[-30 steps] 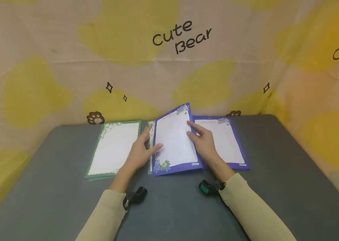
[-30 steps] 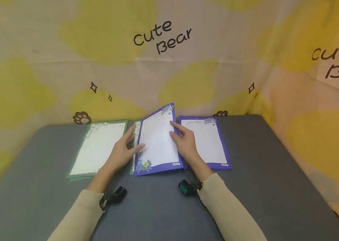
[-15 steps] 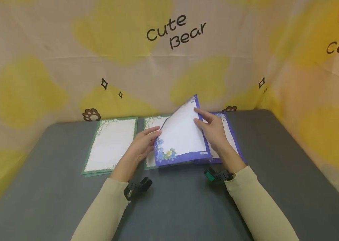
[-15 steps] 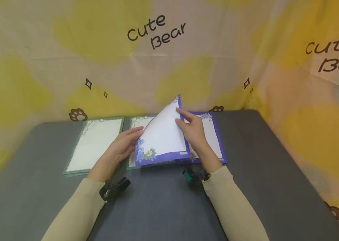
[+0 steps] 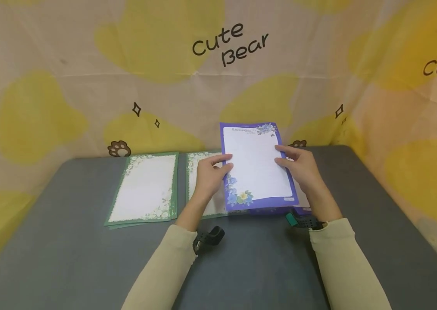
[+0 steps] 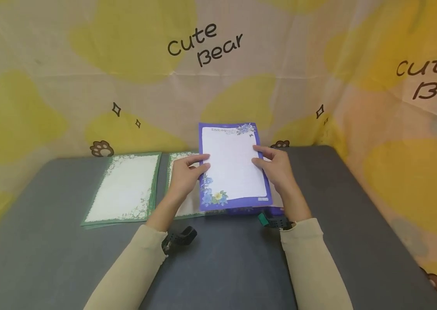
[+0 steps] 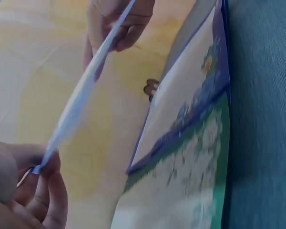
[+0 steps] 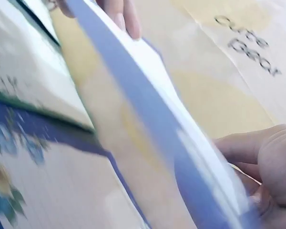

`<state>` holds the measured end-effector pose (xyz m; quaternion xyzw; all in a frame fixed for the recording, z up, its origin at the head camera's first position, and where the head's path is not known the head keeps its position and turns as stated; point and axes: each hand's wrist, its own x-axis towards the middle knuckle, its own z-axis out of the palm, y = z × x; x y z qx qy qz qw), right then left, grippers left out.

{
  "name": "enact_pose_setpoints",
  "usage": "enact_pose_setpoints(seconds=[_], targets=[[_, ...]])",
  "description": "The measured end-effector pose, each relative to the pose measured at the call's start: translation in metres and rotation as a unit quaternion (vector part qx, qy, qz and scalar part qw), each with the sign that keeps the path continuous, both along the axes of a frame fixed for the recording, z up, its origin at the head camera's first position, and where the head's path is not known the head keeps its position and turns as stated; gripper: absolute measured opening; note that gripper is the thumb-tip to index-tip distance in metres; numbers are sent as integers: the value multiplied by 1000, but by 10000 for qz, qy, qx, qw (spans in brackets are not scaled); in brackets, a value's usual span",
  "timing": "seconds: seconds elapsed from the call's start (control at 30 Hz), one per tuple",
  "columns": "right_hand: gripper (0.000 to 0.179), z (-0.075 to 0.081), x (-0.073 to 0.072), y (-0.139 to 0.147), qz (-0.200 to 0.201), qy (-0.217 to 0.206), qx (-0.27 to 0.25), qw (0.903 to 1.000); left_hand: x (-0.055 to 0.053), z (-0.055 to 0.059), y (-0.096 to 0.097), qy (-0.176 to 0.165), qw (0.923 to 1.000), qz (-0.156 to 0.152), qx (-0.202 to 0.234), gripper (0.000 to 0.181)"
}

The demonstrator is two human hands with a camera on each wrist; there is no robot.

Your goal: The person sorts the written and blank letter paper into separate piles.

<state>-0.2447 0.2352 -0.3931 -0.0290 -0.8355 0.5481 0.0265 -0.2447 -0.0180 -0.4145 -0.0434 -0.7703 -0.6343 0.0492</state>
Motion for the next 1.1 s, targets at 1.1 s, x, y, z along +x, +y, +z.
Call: enact_pose_setpoints(seconds=[1.1], targets=[[47,-58,-10,44,-814,200,2721,9586,-21,-27,81,-168,9381,241,-3451,38]])
